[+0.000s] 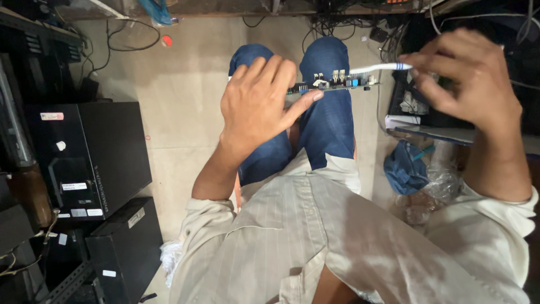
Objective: The person sits on the floor holding a circuit board across their lap and brushes its surface and components with a toothbrush, turning the board over and repositioning it to brush different sections.
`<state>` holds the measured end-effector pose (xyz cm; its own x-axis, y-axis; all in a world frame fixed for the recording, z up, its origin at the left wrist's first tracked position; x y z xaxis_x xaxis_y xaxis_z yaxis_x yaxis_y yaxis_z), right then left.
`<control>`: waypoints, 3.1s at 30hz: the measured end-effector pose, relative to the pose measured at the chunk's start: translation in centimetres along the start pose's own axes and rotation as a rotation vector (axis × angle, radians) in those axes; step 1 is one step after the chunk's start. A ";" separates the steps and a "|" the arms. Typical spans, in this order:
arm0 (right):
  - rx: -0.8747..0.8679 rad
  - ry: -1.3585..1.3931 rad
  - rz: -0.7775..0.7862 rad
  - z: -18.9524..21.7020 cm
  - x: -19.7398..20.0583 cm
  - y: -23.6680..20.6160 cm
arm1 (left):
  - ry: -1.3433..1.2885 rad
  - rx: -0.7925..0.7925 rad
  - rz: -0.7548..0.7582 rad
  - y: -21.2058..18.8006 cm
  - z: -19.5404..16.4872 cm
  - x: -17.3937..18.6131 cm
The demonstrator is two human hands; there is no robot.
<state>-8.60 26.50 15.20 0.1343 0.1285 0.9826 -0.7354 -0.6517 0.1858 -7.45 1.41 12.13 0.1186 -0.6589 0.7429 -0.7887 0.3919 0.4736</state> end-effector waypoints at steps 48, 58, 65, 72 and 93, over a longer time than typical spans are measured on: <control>0.122 0.040 0.000 3.8 1.2 4.1 | 0.053 -0.045 -0.030 -0.1 -0.8 -0.2; 0.121 0.075 -0.029 3.9 1.7 4.6 | 0.019 -0.037 -0.012 0.1 -0.7 -0.2; 0.101 0.137 -0.012 4.0 1.0 5.0 | 0.017 -0.020 -0.004 -0.3 -1.1 -0.1; 0.052 0.481 -0.059 2.4 1.7 4.6 | 0.021 -0.022 0.006 -0.2 -0.8 -0.4; 0.118 0.413 0.066 3.7 -0.9 5.7 | -0.317 -0.069 -0.118 -1.4 -0.2 1.5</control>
<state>-10.44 19.94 15.44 -0.2052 0.3568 0.9114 -0.6496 -0.7462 0.1458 -6.07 -0.03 12.66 0.0045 -0.8647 0.5022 -0.7372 0.3365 0.5860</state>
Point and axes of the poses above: each hand's wrist, its own y-axis towards the middle knuckle, its own x-axis out of the back of the hand, z = x × y, the point moved 9 cm from there along y, towards the middle knuckle, and after that the axes turned 5 degrees about -y, right-handed, at the moved point
